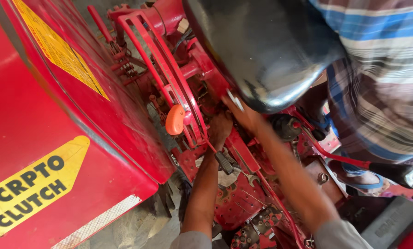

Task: The person uses a wrench to loosen and remove a bolt from the underside of a red tractor, with a metal pan positioned to catch dripping fluid. They then move to the side of the tractor near the seat and use the wrench to adjust components within the engine compartment.

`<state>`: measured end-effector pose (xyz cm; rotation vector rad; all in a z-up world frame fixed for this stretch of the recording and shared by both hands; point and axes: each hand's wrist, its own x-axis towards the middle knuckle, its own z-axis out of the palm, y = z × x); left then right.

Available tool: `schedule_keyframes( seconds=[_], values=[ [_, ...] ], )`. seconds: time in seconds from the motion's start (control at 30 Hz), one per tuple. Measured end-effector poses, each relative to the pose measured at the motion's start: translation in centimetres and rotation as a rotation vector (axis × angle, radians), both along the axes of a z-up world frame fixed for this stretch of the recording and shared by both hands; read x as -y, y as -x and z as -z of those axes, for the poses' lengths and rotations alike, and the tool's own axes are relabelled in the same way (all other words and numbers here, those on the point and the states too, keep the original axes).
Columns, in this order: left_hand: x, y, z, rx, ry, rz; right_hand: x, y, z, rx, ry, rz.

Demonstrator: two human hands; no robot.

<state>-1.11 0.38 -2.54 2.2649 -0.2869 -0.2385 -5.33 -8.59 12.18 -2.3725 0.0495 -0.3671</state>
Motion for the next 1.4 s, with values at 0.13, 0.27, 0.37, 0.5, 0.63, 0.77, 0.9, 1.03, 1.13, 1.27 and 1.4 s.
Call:
schedule_keyframes(
  seconds=[0.13, 0.27, 0.37, 0.5, 0.63, 0.77, 0.9, 1.03, 1.13, 1.27, 1.4],
  values=[
    [0.0, -0.5, -0.9, -0.128, -0.038, 0.023, -2.6, 10.3, 2.7, 0.269, -0.41, 0.002],
    [-0.7, 0.3, -1.4, -0.15, -0.022, 0.033, -3.2, 11.5, 2.9, 0.286, -0.135, 0.028],
    [-0.6, -0.1, -1.5, -0.078, -0.007, 0.032, -2.7, 10.2, 1.5, 0.257, -0.135, 0.009],
    [-0.2, -0.1, -0.8, -0.063, 0.013, 0.033, -2.6, 12.2, -0.5, 0.243, -0.013, -0.06],
    [0.3, -0.3, 0.3, 0.044, 0.065, -0.014, -2.4, 11.2, -1.6, 0.161, -0.089, 0.009],
    [0.4, 0.1, 1.1, 0.049, 0.037, -0.021, -0.1, 5.1, -3.5, -0.248, -0.417, 0.24],
    [0.5, -0.4, 1.3, 0.032, 0.033, -0.022, 1.7, -1.1, -4.7, -0.529, -0.217, 0.181],
    [0.3, -0.4, 0.9, 0.02, 0.073, -0.002, 1.4, -5.6, -3.6, -0.276, 0.002, 0.057],
    [0.5, -0.6, 0.4, -0.034, 0.067, -0.002, 0.8, -4.5, -2.1, -0.163, 0.084, 0.038],
    [0.3, -0.6, 0.3, -0.047, 0.018, 0.031, -1.0, 4.9, 0.8, 0.019, -0.026, 0.031],
    [0.2, -0.5, 0.4, -0.109, -0.007, 0.03, -2.1, 11.3, 3.1, 0.314, -0.104, -0.057]
  ],
)
